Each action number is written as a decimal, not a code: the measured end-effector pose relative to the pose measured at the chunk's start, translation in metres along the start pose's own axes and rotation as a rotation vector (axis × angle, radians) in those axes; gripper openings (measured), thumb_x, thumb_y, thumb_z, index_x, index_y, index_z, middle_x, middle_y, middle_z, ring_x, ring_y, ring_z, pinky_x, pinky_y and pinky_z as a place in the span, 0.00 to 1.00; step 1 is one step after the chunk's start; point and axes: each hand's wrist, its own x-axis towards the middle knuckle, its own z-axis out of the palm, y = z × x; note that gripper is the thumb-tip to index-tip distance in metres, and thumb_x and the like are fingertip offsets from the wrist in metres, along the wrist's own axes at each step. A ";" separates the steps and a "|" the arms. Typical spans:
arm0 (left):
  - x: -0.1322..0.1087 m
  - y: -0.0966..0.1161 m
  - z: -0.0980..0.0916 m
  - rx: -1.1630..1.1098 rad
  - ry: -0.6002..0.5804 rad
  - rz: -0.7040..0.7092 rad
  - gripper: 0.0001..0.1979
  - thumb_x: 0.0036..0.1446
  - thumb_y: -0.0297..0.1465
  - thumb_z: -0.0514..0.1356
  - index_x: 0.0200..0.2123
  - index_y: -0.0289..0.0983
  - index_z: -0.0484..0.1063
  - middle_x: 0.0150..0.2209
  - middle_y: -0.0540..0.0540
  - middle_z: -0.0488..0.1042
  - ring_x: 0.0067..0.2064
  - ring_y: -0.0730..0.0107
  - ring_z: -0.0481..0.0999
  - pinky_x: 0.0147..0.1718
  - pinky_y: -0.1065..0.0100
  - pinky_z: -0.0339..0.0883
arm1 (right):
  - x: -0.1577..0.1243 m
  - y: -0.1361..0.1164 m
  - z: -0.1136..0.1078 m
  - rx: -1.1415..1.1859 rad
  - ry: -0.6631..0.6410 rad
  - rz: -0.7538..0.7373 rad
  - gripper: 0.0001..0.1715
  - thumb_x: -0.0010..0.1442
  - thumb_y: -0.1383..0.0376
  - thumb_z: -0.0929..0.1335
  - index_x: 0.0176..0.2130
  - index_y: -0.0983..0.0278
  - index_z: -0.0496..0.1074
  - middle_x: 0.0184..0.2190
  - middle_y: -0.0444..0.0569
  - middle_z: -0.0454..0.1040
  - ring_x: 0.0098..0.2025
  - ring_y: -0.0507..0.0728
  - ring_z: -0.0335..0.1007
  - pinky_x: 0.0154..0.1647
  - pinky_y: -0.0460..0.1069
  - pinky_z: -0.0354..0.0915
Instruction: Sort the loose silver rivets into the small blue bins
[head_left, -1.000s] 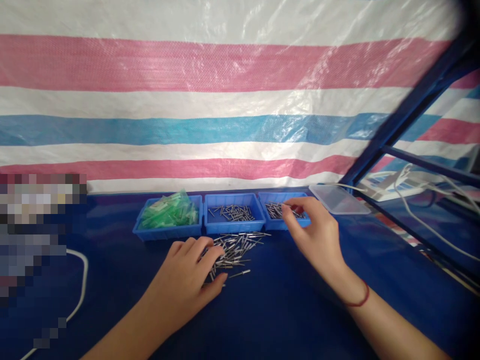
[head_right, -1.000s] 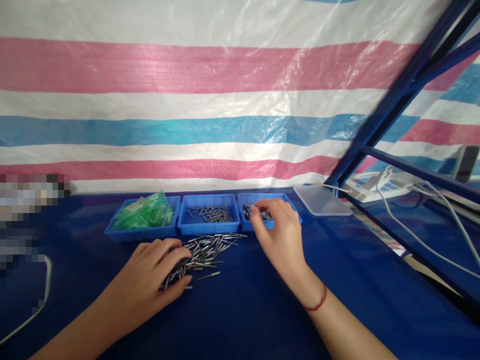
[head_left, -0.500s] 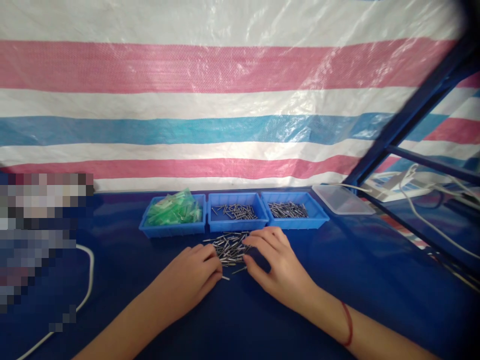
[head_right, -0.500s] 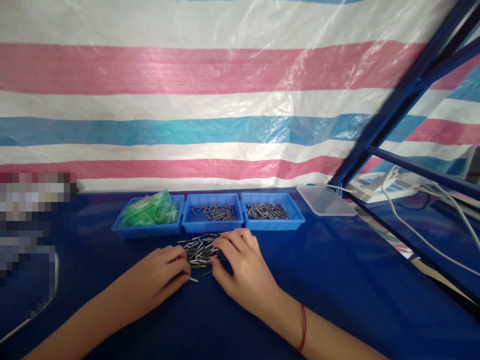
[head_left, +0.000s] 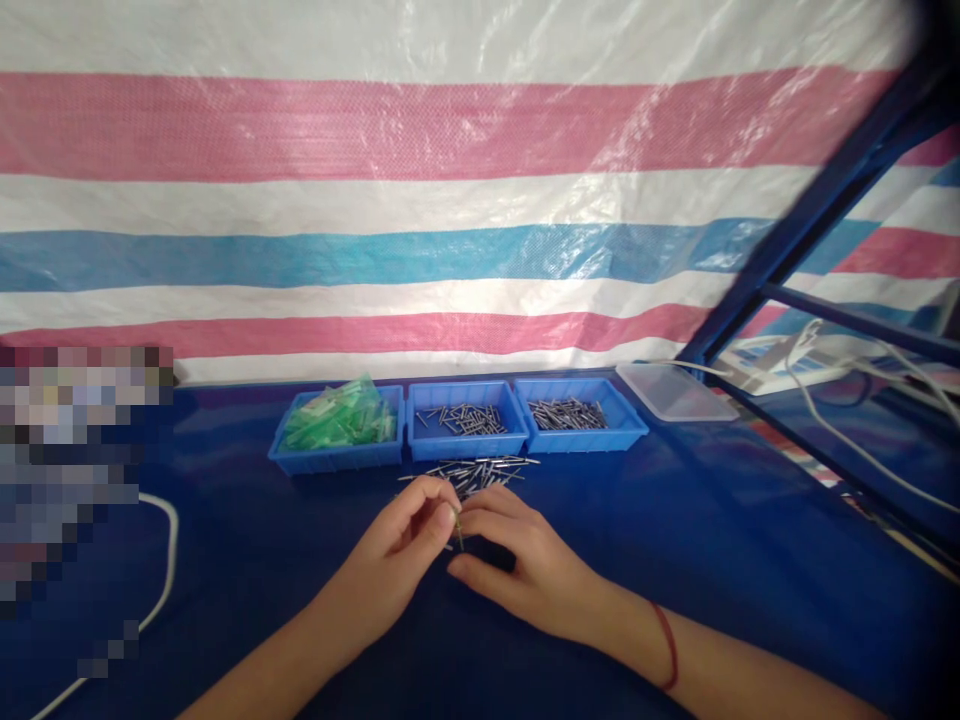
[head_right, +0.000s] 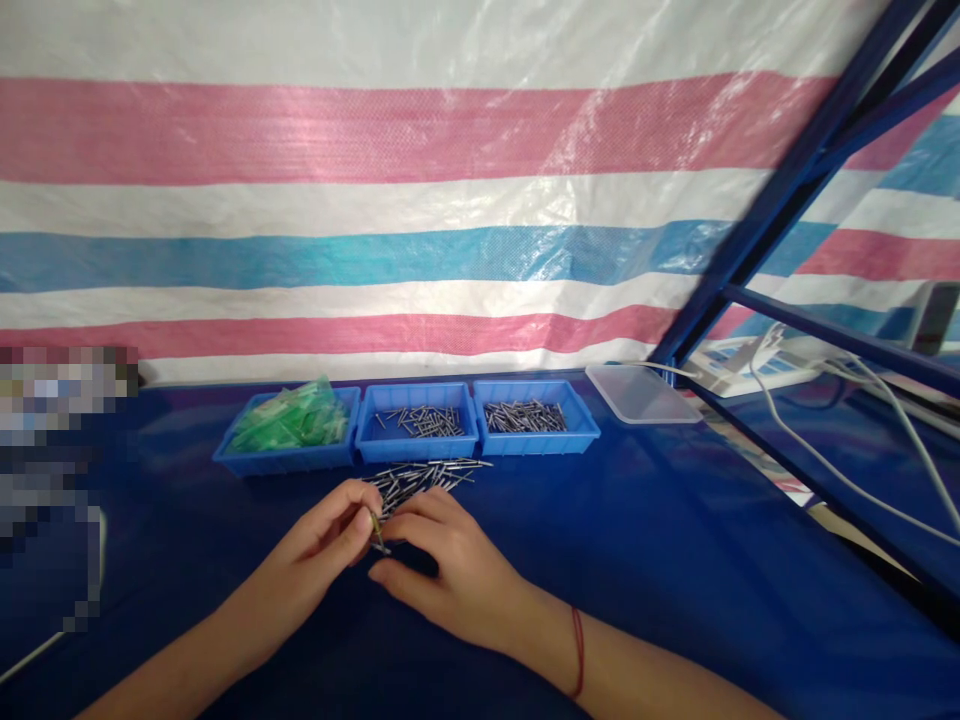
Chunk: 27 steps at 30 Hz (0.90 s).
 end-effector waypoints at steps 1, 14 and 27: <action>0.000 -0.001 0.002 -0.033 -0.002 -0.008 0.13 0.63 0.40 0.50 0.34 0.37 0.65 0.29 0.52 0.61 0.30 0.73 0.61 0.29 0.73 0.56 | 0.000 0.001 0.001 0.040 0.009 0.009 0.06 0.60 0.66 0.68 0.39 0.62 0.73 0.38 0.48 0.74 0.40 0.54 0.68 0.43 0.51 0.64; -0.007 -0.005 0.010 0.258 0.104 -0.033 0.11 0.66 0.37 0.45 0.36 0.39 0.63 0.30 0.51 0.64 0.33 0.70 0.65 0.34 0.69 0.62 | -0.004 0.008 0.001 0.200 0.294 0.141 0.09 0.63 0.63 0.64 0.38 0.62 0.74 0.35 0.50 0.75 0.38 0.55 0.70 0.39 0.51 0.67; -0.010 -0.002 0.013 0.278 -0.033 0.033 0.13 0.67 0.34 0.44 0.35 0.38 0.65 0.34 0.48 0.68 0.37 0.69 0.69 0.39 0.68 0.64 | -0.005 0.004 0.002 0.281 0.312 0.110 0.05 0.62 0.64 0.66 0.36 0.61 0.72 0.34 0.49 0.73 0.38 0.56 0.70 0.38 0.52 0.68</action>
